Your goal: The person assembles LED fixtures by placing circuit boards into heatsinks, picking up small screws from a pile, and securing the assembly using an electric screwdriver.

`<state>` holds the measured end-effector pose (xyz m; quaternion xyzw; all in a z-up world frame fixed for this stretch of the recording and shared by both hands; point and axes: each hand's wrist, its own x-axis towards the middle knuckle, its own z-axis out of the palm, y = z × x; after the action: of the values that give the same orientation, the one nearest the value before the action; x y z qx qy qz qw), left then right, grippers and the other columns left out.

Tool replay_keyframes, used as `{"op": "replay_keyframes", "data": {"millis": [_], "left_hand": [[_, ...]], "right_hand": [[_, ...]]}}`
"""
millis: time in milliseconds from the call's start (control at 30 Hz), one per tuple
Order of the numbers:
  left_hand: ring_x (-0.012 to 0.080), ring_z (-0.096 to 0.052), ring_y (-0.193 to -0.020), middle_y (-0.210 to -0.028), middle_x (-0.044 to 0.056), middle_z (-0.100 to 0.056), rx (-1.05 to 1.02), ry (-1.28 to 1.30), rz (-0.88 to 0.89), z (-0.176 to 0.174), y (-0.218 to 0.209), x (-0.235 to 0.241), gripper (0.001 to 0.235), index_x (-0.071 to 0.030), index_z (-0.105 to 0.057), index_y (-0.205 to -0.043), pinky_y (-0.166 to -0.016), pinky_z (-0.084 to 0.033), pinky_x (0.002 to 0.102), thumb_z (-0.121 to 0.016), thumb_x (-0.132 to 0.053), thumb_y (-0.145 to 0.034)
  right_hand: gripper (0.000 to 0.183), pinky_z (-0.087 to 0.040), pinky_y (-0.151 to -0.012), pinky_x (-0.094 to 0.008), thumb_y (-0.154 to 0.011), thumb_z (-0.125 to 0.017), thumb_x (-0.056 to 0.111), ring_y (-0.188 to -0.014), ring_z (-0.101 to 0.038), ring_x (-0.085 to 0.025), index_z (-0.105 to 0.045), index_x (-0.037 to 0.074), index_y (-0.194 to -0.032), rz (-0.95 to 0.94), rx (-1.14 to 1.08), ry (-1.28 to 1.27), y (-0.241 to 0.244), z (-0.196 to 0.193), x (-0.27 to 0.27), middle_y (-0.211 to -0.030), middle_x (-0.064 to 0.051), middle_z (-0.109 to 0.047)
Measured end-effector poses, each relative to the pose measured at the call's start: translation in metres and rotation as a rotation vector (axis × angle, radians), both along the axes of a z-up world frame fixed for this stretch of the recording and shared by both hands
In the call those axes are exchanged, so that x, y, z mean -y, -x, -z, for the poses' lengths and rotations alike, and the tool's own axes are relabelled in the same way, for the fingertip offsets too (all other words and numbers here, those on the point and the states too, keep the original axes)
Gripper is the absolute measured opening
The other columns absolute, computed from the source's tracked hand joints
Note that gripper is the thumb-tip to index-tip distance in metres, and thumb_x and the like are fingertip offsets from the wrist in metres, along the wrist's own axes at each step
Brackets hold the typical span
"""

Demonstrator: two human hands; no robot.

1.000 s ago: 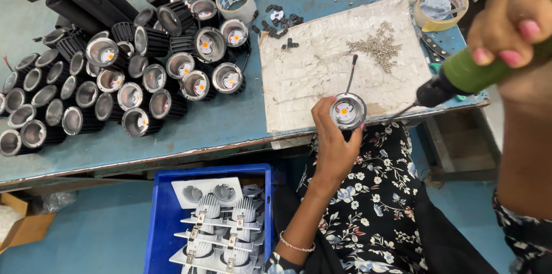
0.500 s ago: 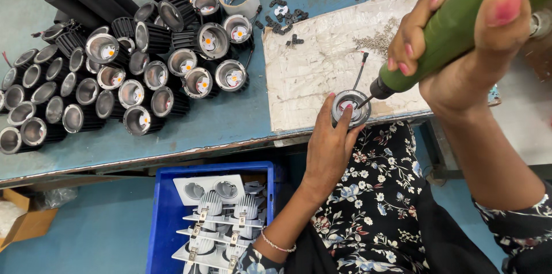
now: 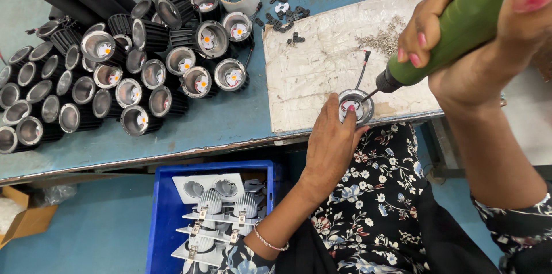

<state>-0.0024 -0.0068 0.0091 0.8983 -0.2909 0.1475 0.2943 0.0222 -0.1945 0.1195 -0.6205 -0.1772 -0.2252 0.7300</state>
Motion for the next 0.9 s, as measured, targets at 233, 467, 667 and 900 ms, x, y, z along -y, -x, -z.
{"op": "replay_keyframes", "data": {"millis": [233,467,667,900], "left_hand": [[0.0497,-0.057,-0.121,-0.137,0.039,-0.048,-0.001,0.002,0.040,0.002,-0.001,-0.004,0.042,0.009,-0.060,-0.120,-0.098,-0.054,0.049,-0.075,-0.017,-0.091],[0.0491,-0.057,-0.122,-0.139,0.037,-0.048,-0.010,0.025,0.055,0.002,-0.002,-0.005,0.038,0.008,-0.061,-0.117,-0.099,-0.054,0.049,-0.075,-0.016,-0.090],[0.0480,-0.058,-0.121,-0.140,0.037,-0.048,-0.016,0.037,0.065,0.001,-0.002,-0.006,0.036,0.007,-0.063,-0.116,-0.098,-0.054,0.049,-0.075,-0.016,-0.090],[0.0467,-0.058,-0.119,-0.140,0.036,-0.047,-0.019,0.041,0.060,0.002,-0.002,-0.006,0.035,0.006,-0.063,-0.115,-0.096,-0.054,0.049,-0.075,-0.015,-0.090]], "right_hand": [[0.068,-0.040,-0.051,-0.035,-0.099,-0.055,0.074,-0.052,-0.043,-0.022,-0.042,0.008,-0.110,-0.061,0.026,0.009,-0.006,-0.005,-0.014,-0.071,-0.012,-0.042],[0.058,-0.043,-0.048,-0.034,-0.105,-0.062,0.059,-0.046,-0.047,-0.020,-0.041,0.005,-0.112,-0.031,0.120,-0.010,-0.013,-0.008,-0.029,-0.068,-0.012,-0.043],[0.055,-0.043,-0.048,-0.034,-0.107,-0.064,0.052,-0.046,-0.049,-0.019,-0.042,0.002,-0.112,-0.050,0.121,-0.030,-0.013,-0.011,-0.034,-0.065,-0.012,-0.044],[0.055,-0.045,-0.047,-0.034,-0.105,-0.067,0.049,-0.047,-0.053,-0.020,-0.043,0.000,-0.106,-0.039,0.138,-0.025,-0.015,-0.012,-0.040,-0.066,-0.011,-0.045]]}}
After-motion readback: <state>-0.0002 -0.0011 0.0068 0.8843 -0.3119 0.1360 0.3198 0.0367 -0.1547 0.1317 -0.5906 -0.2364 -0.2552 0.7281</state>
